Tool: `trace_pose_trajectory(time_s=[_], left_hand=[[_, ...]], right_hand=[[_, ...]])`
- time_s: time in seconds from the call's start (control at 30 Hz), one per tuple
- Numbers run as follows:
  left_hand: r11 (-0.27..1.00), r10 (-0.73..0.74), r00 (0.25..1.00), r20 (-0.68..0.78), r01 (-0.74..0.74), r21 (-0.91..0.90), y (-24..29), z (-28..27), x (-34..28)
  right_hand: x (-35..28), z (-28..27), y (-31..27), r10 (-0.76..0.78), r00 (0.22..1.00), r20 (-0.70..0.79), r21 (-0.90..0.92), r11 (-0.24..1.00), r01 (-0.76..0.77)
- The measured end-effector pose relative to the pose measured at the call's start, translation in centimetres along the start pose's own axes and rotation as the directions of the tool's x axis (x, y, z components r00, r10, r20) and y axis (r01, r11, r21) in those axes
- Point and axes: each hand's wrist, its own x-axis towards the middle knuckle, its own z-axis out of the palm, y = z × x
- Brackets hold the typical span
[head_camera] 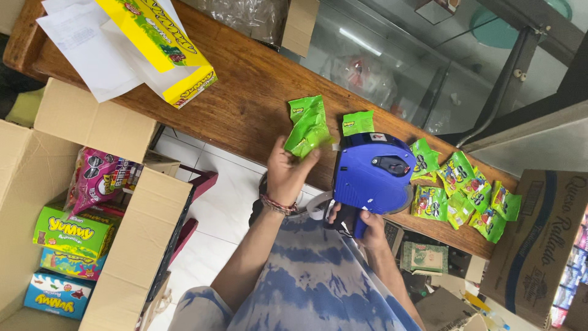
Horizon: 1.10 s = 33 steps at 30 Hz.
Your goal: The person uses a price labeling tool to apply stickers to individual green candy packets on a wooden counter, then places the labeled packets into a yellow cardboard box and puts the box into a larger shipping container.
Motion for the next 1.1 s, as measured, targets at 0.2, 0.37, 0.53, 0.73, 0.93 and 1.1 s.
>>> trace_pose_trajectory(time_s=[0.2, 0.37, 0.53, 0.73, 0.93, 1.1], left_hand=[[0.999, 0.035, 0.994, 0.103, -0.037, 0.012, 2.2, 1.3, -0.8], [0.999, -0.031, 0.995, 0.097, 0.034, -0.024, 2.0, 1.3, -0.9], [0.992, -0.103, 0.991, 0.082, 0.108, -0.065, 1.4, 0.2, 0.2], [0.925, -0.287, 0.957, -0.042, 0.266, -0.272, 2.7, 0.0, 0.9], [0.987, -0.156, 0.985, 0.069, 0.153, 0.045, 3.5, -0.9, -0.2], [0.977, -0.155, 0.981, 0.118, 0.135, 0.163, 2.7, 1.0, -2.9]], right_hand=[[5.0, 14.2, -7.3, -0.108, 0.919, -0.378, -0.236, 0.972, 0.017], [1.6, 7.3, -5.8, -0.041, 0.901, -0.433, -0.5, 0.842, -0.202], [0.1, 2.3, -5.8, -0.034, 0.935, -0.354, -0.717, 0.651, -0.248], [-0.7, 4.6, -5.8, -0.069, 0.975, -0.21, -0.664, 0.742, -0.091], [-1.4, -1.9, -1.4, -0.002, 0.999, 0.052, 0.069, 0.998, -0.001], [0.9, 1.7, -2.9, -0.041, 0.997, -0.06, -0.03, 0.999, 0.039]])
